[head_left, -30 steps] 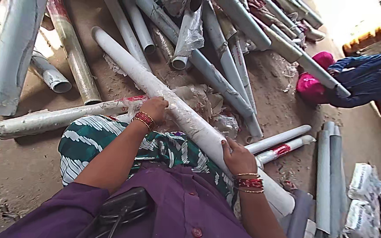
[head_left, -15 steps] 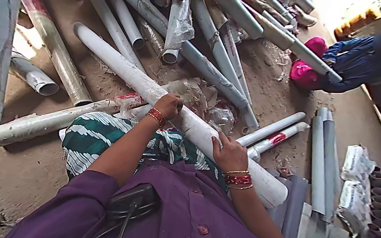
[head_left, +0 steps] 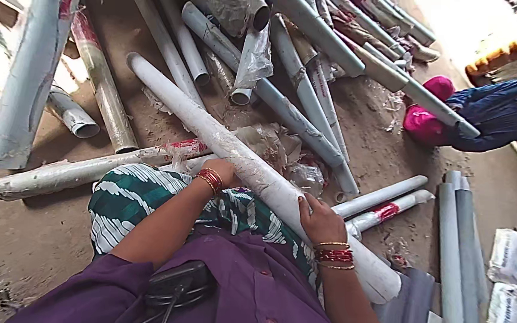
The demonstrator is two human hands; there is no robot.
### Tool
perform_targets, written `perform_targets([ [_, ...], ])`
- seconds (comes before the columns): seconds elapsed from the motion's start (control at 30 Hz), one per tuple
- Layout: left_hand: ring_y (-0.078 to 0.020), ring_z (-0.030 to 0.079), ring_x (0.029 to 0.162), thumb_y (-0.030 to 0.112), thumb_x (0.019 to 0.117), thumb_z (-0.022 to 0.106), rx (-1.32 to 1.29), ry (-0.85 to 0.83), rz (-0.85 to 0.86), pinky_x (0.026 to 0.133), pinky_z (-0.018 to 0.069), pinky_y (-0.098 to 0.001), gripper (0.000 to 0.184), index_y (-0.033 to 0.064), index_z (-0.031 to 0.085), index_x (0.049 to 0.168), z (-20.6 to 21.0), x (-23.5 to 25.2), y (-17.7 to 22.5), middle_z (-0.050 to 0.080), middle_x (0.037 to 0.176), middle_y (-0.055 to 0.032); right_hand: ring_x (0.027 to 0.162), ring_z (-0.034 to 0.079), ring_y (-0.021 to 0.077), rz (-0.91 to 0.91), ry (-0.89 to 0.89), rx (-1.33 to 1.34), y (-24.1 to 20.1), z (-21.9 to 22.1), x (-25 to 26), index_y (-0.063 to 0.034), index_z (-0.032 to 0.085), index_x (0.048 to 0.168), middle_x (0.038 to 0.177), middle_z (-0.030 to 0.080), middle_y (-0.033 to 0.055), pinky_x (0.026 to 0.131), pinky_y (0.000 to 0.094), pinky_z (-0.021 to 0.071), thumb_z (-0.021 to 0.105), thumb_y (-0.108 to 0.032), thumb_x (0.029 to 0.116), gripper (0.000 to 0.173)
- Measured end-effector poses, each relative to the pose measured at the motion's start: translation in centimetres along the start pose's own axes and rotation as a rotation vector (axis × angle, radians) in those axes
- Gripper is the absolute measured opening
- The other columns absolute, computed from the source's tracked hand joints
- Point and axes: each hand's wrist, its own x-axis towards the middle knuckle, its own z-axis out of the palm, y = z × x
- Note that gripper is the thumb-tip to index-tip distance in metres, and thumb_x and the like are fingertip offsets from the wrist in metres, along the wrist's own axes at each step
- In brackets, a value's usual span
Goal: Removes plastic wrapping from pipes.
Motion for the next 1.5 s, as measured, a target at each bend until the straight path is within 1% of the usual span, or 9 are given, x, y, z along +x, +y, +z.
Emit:
perform_targets([
  [0.17,-0.0435,0.059,0.123,0.002,0.0864,0.068,-0.272,0.341,-0.198,0.092,0.0514,-0.0626,0.042,0.0015,0.061,0.128,-3.4,1.0,-3.9,0.061,0.13,-0.0233,0.091,0.071,0.0507,-0.099,0.231,-0.057,-0.1,2.2,-1.0,-0.0011,0.071,0.128,0.102,0.073,0.0287,0.073,0.0657,0.0529,0.038,-0.043,0.1062,0.058],
  [0.27,-0.0444,0.062,0.121,0.009,0.0915,0.064,-0.285,0.3,-0.306,0.093,0.0498,-0.0674,0.029,-0.0006,0.069,0.118,-5.3,2.2,-5.6,0.066,0.125,-0.0257,0.095,0.071,0.0504,-0.136,0.355,-0.125,-0.9,3.3,-2.6,0.0005,0.071,0.127,0.108,0.072,0.0307,0.079,0.0643,0.053,0.037,-0.046,0.1054,0.061],
  [0.43,-0.0379,0.047,0.141,0.025,0.0991,0.07,-0.213,0.26,0.066,0.117,0.0354,-0.0552,0.045,0.0095,0.062,0.141,-4.3,6.8,-7.8,0.055,0.149,-0.0167,0.109,0.068,0.0522,-0.145,0.403,-0.184,-1.4,3.9,-3.7,-0.0017,0.071,0.129,0.118,0.069,0.0324,0.087,0.0645,0.0508,0.037,-0.05,0.1055,0.063],
  [0.67,-0.0382,0.062,0.122,-0.001,0.0909,0.07,-0.186,0.427,0.341,0.109,0.045,-0.0524,0.014,-0.002,0.075,0.104,-3.0,8.3,-9.3,0.069,0.122,-0.0207,0.107,0.068,0.0514,-0.126,0.354,-0.165,-0.7,3.6,-2.6,-0.0007,0.07,0.13,0.118,0.07,0.0317,0.088,0.0639,0.0514,0.037,-0.048,0.1059,0.063],
  [0.87,-0.0414,0.058,0.126,0.005,0.099,0.057,-0.44,0.436,-0.246,0.108,0.0447,-0.058,0.026,-0.0048,0.066,0.121,-3.1,7.4,-9.6,0.063,0.129,-0.0258,0.106,0.069,0.0508,-0.12,0.346,-0.154,-0.5,3.6,-2.4,-0.0006,0.07,0.13,0.117,0.07,0.0311,0.087,0.0634,0.0517,0.036,-0.049,0.106,0.063],
  [0.97,-0.0378,0.066,0.115,0.041,0.1063,0.055,-0.891,0.419,-0.486,0.103,0.0495,-0.0551,0.051,-0.0052,0.064,0.127,-2.4,7.9,-11.0,0.066,0.124,-0.0267,0.106,0.069,0.0518,-0.122,0.354,-0.144,-0.4,3.7,-2.4,0.0003,0.069,0.13,0.117,0.07,0.0323,0.087,0.064,0.0514,0.036,-0.049,0.1064,0.064],
  [1.13,-0.0446,0.061,0.122,0.041,0.0874,0.083,-0.937,0.47,-0.393,0.104,0.0473,-0.0606,0.079,-0.0025,0.047,0.144,-1.3,8.7,-8.8,0.059,0.132,-0.0314,0.104,0.069,0.0515,-0.123,0.356,-0.149,-0.5,3.7,-2.3,0.001,0.069,0.129,0.115,0.07,0.0321,0.085,0.0633,0.052,0.036,-0.048,0.1062,0.064],
  [1.27,-0.041,0.061,0.12,0.031,0.0944,0.076,-0.732,0.482,-0.311,0.106,0.0451,-0.0588,0.047,-0.0023,0.065,0.125,-2.1,8.4,-7.7,0.066,0.122,-0.0261,0.105,0.069,0.0524,-0.129,0.354,-0.151,-0.6,3.7,-2.5,0.002,0.069,0.129,0.116,0.07,0.0328,0.086,0.0642,0.0517,0.037,-0.049,0.1057,0.065],
  [1.5,-0.0432,0.062,0.122,0.035,0.0961,0.072,-0.697,0.305,-0.402,0.105,0.0464,-0.0616,0.043,-0.0049,0.072,0.112,-3.6,7.4,-6.7,0.067,0.121,-0.0292,0.104,0.069,0.0531,-0.132,0.357,-0.156,-0.7,3.7,-2.5,0.0027,0.069,0.129,0.115,0.069,0.0342,0.084,0.0643,0.052,0.038,-0.047,0.1055,0.063],
])
